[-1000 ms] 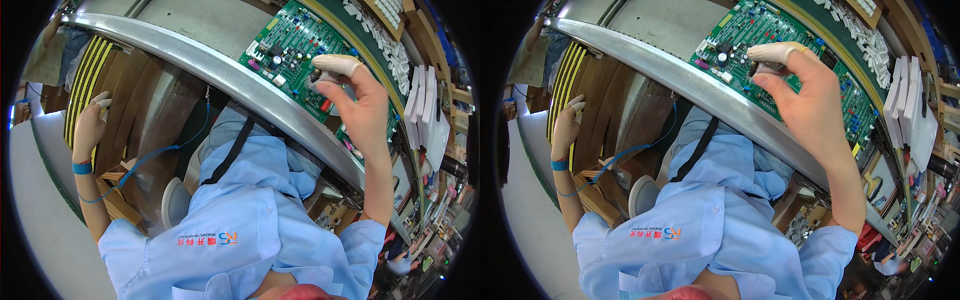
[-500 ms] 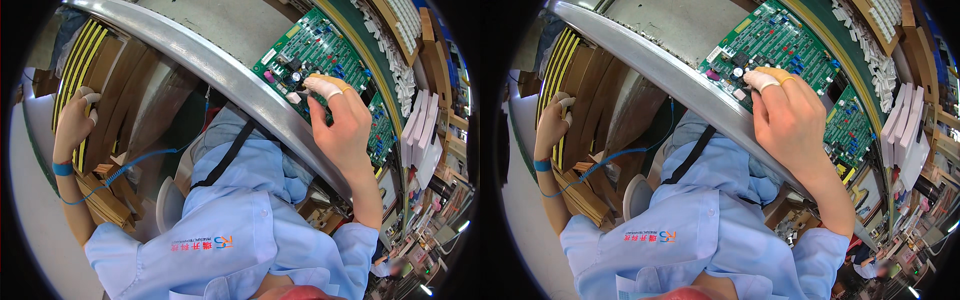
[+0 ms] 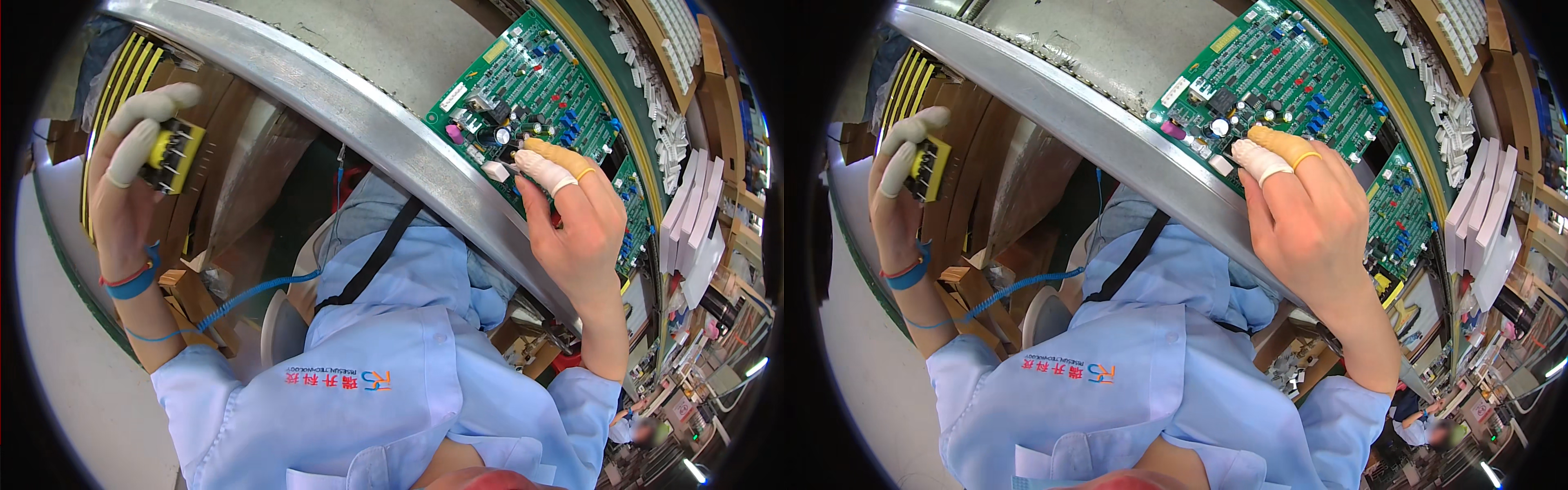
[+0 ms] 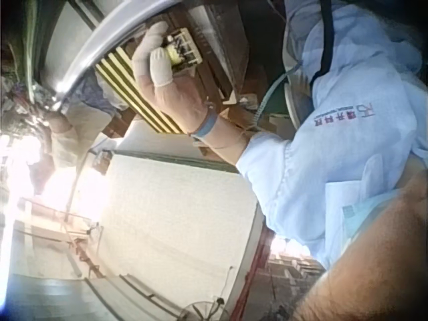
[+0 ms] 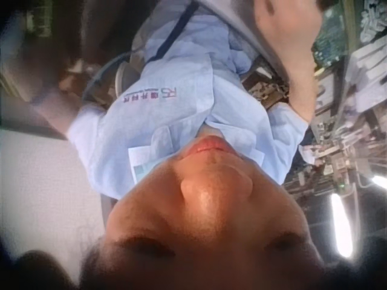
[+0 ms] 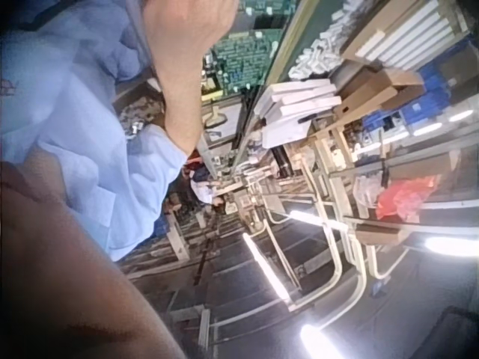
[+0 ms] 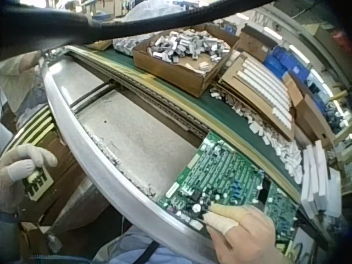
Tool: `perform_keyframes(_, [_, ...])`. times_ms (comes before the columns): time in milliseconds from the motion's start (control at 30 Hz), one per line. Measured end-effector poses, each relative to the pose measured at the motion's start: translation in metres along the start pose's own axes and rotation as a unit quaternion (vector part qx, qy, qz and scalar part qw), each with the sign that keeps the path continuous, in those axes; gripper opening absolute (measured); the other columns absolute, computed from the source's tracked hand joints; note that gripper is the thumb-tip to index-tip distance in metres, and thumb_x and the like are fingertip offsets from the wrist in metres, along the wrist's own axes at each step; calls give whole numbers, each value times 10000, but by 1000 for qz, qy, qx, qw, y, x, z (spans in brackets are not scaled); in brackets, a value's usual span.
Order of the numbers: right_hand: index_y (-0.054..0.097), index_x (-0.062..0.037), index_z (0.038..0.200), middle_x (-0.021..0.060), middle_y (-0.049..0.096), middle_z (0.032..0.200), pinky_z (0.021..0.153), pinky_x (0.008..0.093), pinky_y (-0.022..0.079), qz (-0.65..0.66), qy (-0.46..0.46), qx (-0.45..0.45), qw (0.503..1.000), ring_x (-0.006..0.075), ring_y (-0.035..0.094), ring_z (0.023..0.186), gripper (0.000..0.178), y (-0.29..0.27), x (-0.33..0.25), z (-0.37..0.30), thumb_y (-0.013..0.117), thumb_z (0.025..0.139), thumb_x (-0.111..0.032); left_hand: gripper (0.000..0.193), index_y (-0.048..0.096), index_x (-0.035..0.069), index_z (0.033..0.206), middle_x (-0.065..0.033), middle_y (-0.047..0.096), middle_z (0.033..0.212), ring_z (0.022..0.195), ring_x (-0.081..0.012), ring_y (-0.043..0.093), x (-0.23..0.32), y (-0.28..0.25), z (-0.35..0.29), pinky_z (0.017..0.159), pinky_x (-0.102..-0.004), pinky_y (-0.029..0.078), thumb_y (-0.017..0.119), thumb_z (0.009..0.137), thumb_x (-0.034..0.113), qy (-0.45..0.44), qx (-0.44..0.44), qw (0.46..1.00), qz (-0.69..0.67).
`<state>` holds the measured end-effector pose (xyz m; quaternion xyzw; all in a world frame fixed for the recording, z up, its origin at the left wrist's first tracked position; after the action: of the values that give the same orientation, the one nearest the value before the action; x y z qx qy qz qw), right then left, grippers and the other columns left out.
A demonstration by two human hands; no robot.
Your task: Insert electronic components into a printed circuit board on an assembly line.
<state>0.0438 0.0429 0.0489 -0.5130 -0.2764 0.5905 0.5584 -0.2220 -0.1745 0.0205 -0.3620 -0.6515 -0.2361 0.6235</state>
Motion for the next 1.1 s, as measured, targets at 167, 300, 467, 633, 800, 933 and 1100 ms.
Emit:
perform_keyframes(167, [697,-17,961,123,666,980,724,380,525,-7,3,-11,1000,300,638,822,279,3,1,0,745,686,-20,316,584,-17,1159,-151,625,1131,1033,-206,627,-13,62,20,893,-285,518,498,951,205,-10,-116,987,-115])
perform_keyframes(300, [692,-1,948,120,660,949,687,373,518,-41,-25,-14,999,289,630,794,264,2,-8,4,712,685,-12,381,543,-24,1213,-162,567,1204,1143,-244,543,-27,87,23,1024,-353,422,517,937,237,-95,-185,959,-191])
perform_keyframes(467, [688,8,937,116,652,922,649,365,506,-40,-10,-43,998,278,622,765,249,5,-4,10,689,691,-31,637,495,-24,1301,-182,535,1286,1215,-270,530,-16,116,21,1068,-379,406,729,801,293,-45,-225,961,-152])
perform_keyframes(633, [702,-40,1011,104,676,933,656,347,503,-49,-52,-68,995,260,617,749,299,0,-6,4,727,719,-93,841,481,-25,1346,-158,562,1272,1219,-260,538,0,137,23,1072,-385,397,845,698,369,-25,-198,977,-71])
perform_keyframes(800, [666,-30,1149,127,681,1101,761,303,511,73,116,30,990,218,643,848,406,-47,35,-19,745,751,-39,900,415,-39,1397,-164,537,1321,1179,-247,556,27,182,37,1043,-373,408,836,710,363,29,-224,972,-57])
perform_keyframes(933, [646,5,1171,117,672,1142,813,283,505,88,149,109,979,169,649,884,332,-81,56,-49,670,840,0,882,382,-47,1413,-162,508,1368,1155,-246,567,82,231,36,1032,-387,402,818,693,216,285,-275,900,181])
perform_keyframes(1100, [664,-23,1174,55,694,1048,801,248,498,59,199,238,949,118,634,876,287,-103,89,-92,658,886,-32,853,426,27,1409,-142,638,1183,1103,-268,603,110,295,16,1115,-465,279,794,643,103,462,-277,748,389])
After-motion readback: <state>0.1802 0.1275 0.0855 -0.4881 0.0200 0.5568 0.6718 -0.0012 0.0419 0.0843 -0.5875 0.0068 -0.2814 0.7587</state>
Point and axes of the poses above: each hand's wrist, its own z-axis towards the middle knuckle, its own y-axis out of the palm, x = y × z, the point moved 10 cm from there along z, towards the middle knuckle
